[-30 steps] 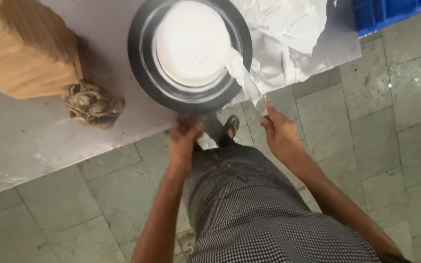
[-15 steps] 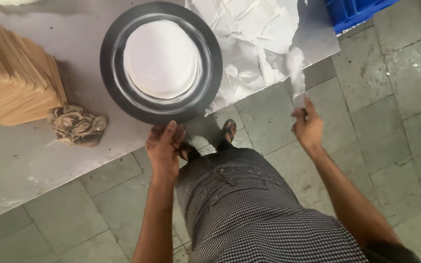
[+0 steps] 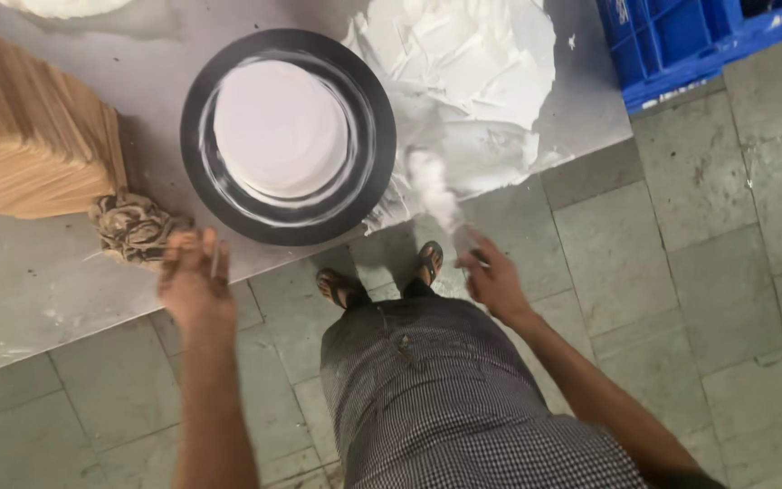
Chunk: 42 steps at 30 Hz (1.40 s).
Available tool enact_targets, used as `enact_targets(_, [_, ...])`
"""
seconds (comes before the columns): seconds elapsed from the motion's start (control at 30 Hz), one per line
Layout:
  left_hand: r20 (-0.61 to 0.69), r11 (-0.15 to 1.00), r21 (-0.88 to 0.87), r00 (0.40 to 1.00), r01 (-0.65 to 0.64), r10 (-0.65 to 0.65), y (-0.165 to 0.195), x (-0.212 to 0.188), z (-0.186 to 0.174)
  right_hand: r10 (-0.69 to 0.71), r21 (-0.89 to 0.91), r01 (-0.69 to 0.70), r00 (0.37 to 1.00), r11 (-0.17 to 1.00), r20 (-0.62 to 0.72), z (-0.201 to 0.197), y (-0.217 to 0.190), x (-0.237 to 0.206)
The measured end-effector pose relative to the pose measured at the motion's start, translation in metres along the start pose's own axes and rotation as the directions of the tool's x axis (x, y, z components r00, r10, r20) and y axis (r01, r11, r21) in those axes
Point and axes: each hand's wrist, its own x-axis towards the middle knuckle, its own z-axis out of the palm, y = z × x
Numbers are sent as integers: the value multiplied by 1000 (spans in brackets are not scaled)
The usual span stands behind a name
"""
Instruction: The person spreads white cream onto round dark cake bases using a spatula, places white paper circles on top, and stacks them. The person places a finished item into a blue crate and continues spreading cream on additional bases throughout the clip.
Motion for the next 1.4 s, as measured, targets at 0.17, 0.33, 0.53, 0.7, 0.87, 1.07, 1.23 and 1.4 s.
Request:
enact_targets(0.17, [-476,909,284,868,304,-141,3,-8,12,-160,87,181,966,980,-202,-35,-19,27])
enact_targets(0.33, [-356,800,363,865,478,-355,-35,-34,30,-668,-462,503,666,731,-331,9,2,58])
enact_targets(0.53, [-206,800,347,872,490,-444,-8,-5,34,-417,-419,265,847,869,-330,45,41,5])
enact_targets(0.7, [-276,733,521,899,438,-341,15,117,45,-225,-394,42,874,918,-430,37,77,-65])
enact_targets(0.87, [132,464,883,913,69,-386,1,236,44,-82,-30,80,816,996,-572,-21,59,-72])
enact_targets(1.07, [-113,618,781,994,87,3,-11,111,64,-73,315,245,878,917,-472,-63,-35,-24])
enact_targets(1.23, [354,522,846,621,106,-700,-126,-100,107,-214,401,258,965,879,-153,-37,-95,12])
enact_targets(1.4, [462,511,847,675,-144,-575,-119,-77,98,-165,351,114,979,929,117,-15,-129,28])
